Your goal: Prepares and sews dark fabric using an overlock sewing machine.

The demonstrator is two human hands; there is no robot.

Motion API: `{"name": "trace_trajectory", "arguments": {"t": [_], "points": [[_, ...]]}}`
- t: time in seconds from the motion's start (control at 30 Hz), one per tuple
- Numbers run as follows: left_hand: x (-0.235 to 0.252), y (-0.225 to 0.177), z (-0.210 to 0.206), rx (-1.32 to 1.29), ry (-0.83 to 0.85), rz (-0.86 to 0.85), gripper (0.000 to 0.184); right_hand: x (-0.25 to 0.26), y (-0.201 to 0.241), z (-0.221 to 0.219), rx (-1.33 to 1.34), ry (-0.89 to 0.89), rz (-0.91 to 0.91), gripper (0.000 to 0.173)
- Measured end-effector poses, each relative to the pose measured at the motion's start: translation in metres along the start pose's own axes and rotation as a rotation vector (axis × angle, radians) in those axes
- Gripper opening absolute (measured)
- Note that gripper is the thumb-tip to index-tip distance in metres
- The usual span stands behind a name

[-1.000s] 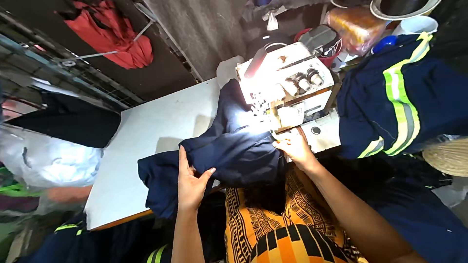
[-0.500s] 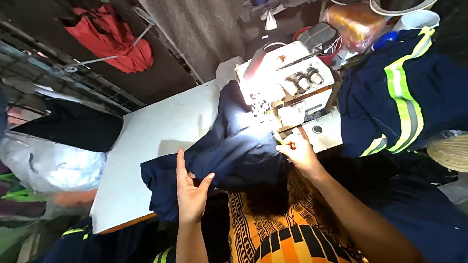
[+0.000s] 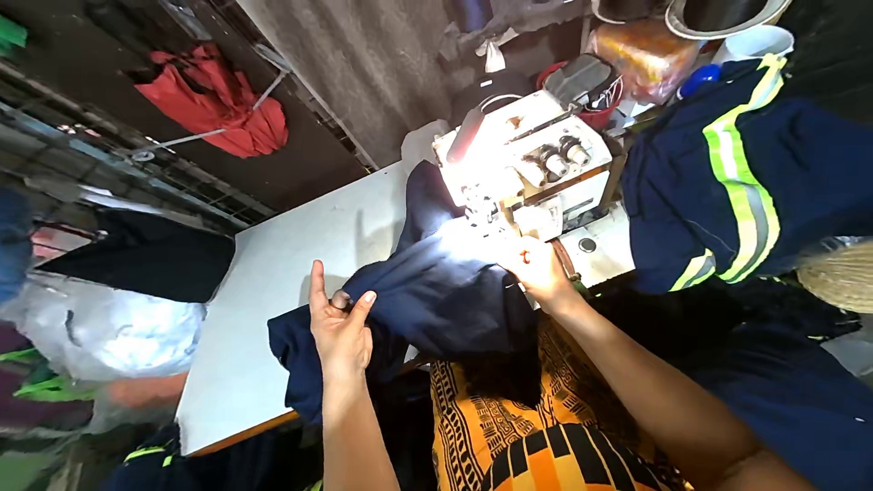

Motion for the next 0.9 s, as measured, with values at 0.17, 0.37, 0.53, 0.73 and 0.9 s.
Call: {"name": "trace_trajectory", "arguments": {"t": [0.17, 0.37, 0.53, 0.73, 0.9], "points": [[-0.006, 0.018, -0.006, 0.032, -0.013, 0.046, 0.089, -0.001, -0.009, -0.008, 0.073, -0.074, 0.042, 0.021], [-0.037, 0.015, -0.013, 0.246, 0.048, 0.287, 0.11, -0.035, -0.023, -0.011, 0.073, -0.057, -0.055, 0.057], [-0.023, -0.001, -0.004, 0.251, 0.058, 0.178, 0.1, -0.077, -0.045, -0.005, 0.25, 0.004, -0.118, 0.048], [-0.018, -0.007, -0.008, 0.257, 0.039, 0.056, 0.102, -0.066, -0.067, 0.002, 0.203, 0.024, -0.171, 0.042], [-0.015, -0.008, -0.006, 0.265, 0.054, 0.09, 0.1, -0.055, -0.044, 0.004, -0.028, -0.01, -0.061, 0.036]]}}
Point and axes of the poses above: each hand's wrist, its own x-axis towards the middle knuckle, its own z-axis out of the back of the hand, y = z × x, the point moved 3 cm from there along x, towards the middle knuckle, and after that the axes turned 14 degrees about -z, right-handed, at the moved point
